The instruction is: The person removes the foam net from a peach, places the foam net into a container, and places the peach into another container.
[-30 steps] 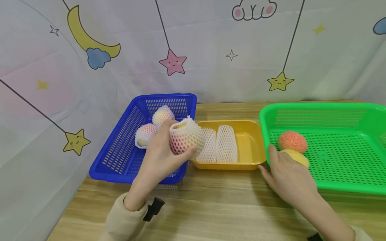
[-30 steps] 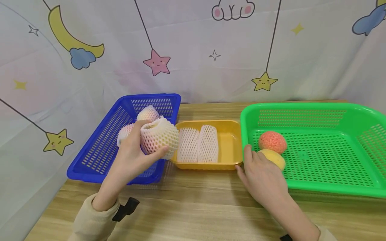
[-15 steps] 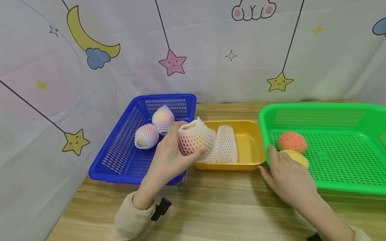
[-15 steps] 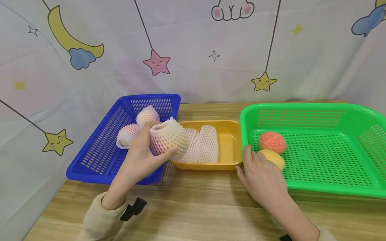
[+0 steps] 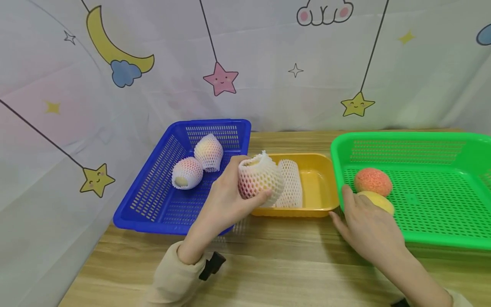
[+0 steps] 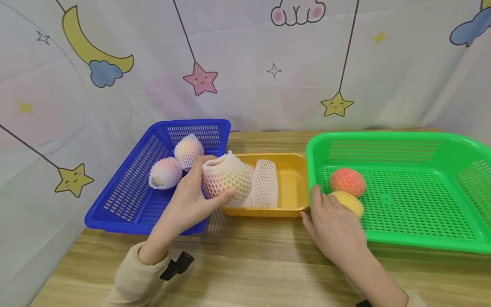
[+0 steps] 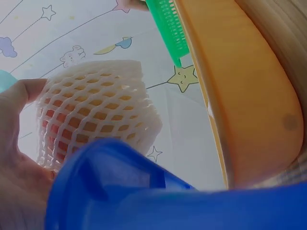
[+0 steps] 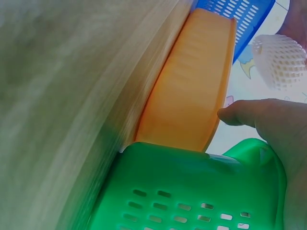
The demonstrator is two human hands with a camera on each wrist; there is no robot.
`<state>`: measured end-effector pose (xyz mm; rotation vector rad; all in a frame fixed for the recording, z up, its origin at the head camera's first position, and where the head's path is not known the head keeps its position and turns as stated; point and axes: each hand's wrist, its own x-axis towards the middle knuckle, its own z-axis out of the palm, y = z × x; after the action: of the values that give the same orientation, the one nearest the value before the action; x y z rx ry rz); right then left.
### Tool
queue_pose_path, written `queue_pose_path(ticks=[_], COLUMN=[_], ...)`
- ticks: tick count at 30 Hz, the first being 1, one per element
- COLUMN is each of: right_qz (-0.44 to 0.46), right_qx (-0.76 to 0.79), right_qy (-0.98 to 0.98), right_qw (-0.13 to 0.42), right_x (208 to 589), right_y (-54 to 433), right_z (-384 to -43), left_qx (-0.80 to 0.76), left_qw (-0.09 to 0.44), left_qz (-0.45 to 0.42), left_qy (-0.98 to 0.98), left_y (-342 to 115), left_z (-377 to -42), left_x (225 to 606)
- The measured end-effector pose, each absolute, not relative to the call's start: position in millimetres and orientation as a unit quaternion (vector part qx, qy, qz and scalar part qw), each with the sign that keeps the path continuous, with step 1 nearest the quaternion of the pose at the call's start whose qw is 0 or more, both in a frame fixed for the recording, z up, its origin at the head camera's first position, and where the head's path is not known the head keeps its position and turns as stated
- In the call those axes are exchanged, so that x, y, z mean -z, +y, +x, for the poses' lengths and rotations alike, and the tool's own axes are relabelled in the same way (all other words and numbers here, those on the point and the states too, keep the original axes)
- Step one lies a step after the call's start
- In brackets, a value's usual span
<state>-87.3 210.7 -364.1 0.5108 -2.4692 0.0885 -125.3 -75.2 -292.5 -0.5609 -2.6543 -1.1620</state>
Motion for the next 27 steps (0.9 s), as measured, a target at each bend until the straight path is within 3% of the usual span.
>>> queue_pose_path(ticks=[18,22,27], right_qz=[0.154,0.152,0.184], right_qx=[-0.094,-0.133,-0.112], right_qy=[-0.956,-0.948,-0.927], right_qw=[0.233,0.246,0.308], right_x=[356,354,355], right_y=[206,208,209], right_z=[-88,-88,-90], left_qx=[0.462,0.502,0.559], left_qw=[0.057,0.040,0.001], left_qz=[-0.179,-0.174,-0.153], left_qy=[-0.867,-0.846,-0.815], left_y=[-55,-49,-42], left_z=[-125,-124,-122], left_x=[307,310,312])
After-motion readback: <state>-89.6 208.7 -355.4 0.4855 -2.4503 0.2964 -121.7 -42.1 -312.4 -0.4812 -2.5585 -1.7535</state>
